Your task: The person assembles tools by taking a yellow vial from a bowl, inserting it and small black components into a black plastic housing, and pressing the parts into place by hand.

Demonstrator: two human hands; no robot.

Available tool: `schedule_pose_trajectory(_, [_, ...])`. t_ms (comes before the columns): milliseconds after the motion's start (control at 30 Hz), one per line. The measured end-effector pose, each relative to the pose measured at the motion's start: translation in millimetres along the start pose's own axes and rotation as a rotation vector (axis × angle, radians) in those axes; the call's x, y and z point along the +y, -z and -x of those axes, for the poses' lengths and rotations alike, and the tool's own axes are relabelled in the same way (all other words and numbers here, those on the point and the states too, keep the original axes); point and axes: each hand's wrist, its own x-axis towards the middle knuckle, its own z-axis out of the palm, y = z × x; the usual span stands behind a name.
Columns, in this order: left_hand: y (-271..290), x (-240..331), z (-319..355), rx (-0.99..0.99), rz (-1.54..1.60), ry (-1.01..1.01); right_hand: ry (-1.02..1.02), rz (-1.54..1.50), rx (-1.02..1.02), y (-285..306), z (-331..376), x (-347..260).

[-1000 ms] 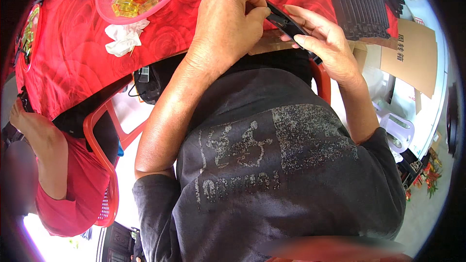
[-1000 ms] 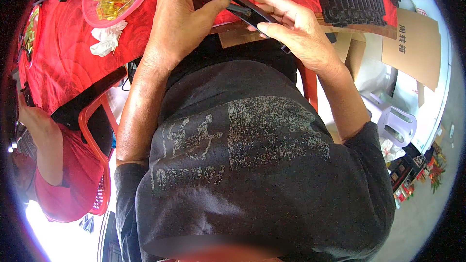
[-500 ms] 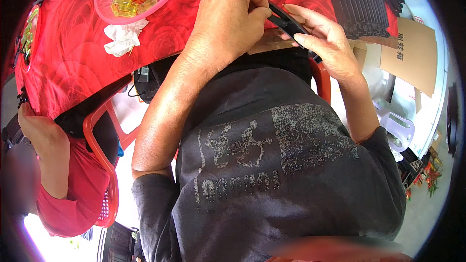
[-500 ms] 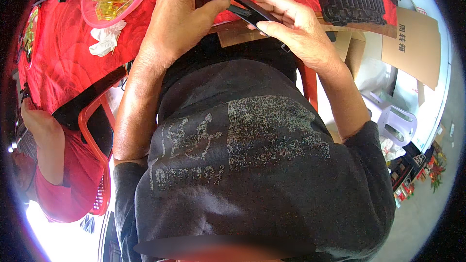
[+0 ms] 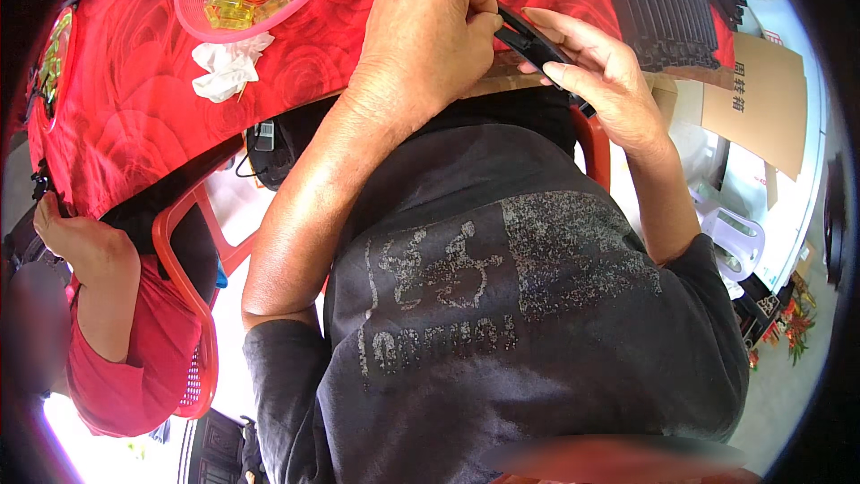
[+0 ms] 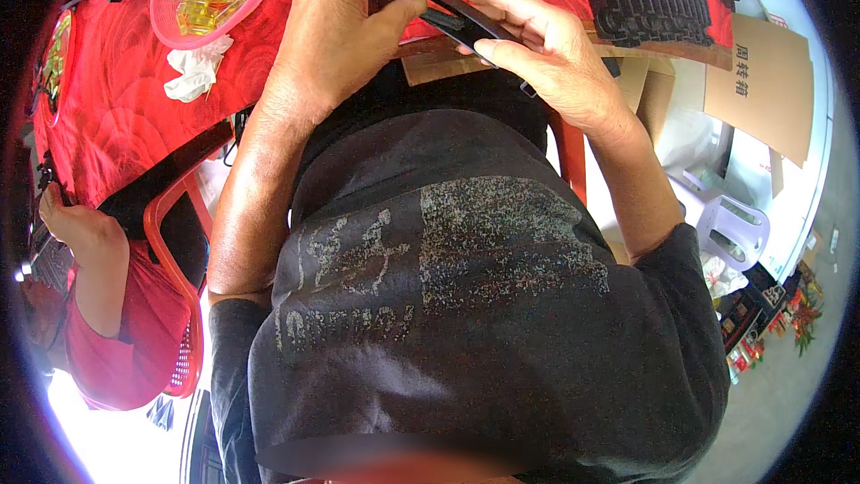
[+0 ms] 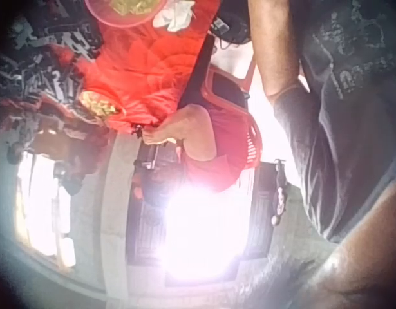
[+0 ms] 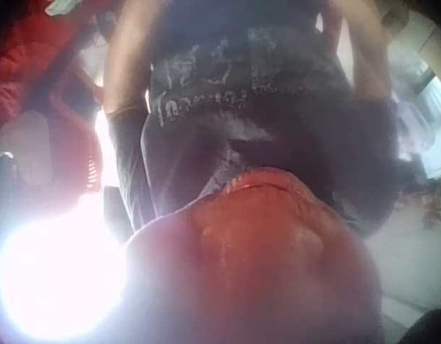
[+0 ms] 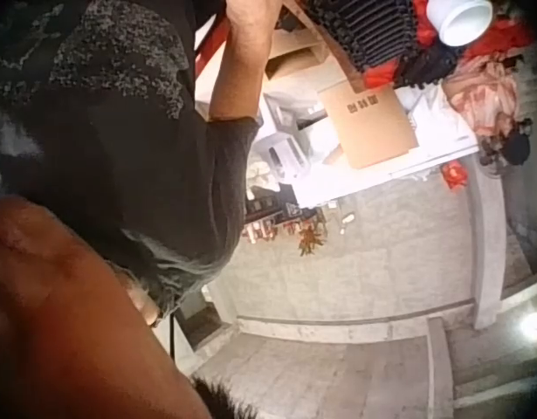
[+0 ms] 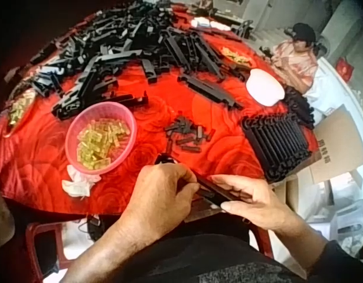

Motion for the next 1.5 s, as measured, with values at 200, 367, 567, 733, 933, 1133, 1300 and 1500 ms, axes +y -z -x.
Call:
schedule_pose_trajectory(200, [1.7,-2.3,-0.8,-0.041,0.062,0.008,-0.007,0.003,-0.006,1.3,-0.3,-0.1])
schedule_pose_trajectory(367, [-0.7,-2.2,0.1,-0.038,0.034,0.011,-0.002,-0.003,-0.007,0.6,-0.2,2.9])
schedule_pose_trajectory(567, [-3.6,0.2,1.9,-0.004,0.009,0.008,0.003,-0.008,-0.003,0.0,0.5,2.3])
schedule_pose_trajectory(733, [-4.5,1.5,1.8,0.003,-0.001,0.016,0.000,0.004,-0.010,1.4,1.3,2.4])
schedule_pose_trajectory(933, [-10.5,3.4,2.2,0.080,0.045,-0.002,0.031,0.062,-0.027,1.9,2.5,1.8])
schedule_pose_trajectory(1133, [-15.0,7.5,5.9,0.059,-0.070,0.001,0.150,0.365,0.013,5.5,3.7,16.0])
schedule_pose_trajectory(1300, [-19.7,4.3,7.0,0.087,-0.069,-0.014,0.047,0.213,-0.006,1.4,2.9,10.8])
schedule_pose_trajectory(1500, [-16.4,4.8,7.8,0.066,-0.053,-0.027,0.027,0.218,-0.007,2.6,2.2,11.1])
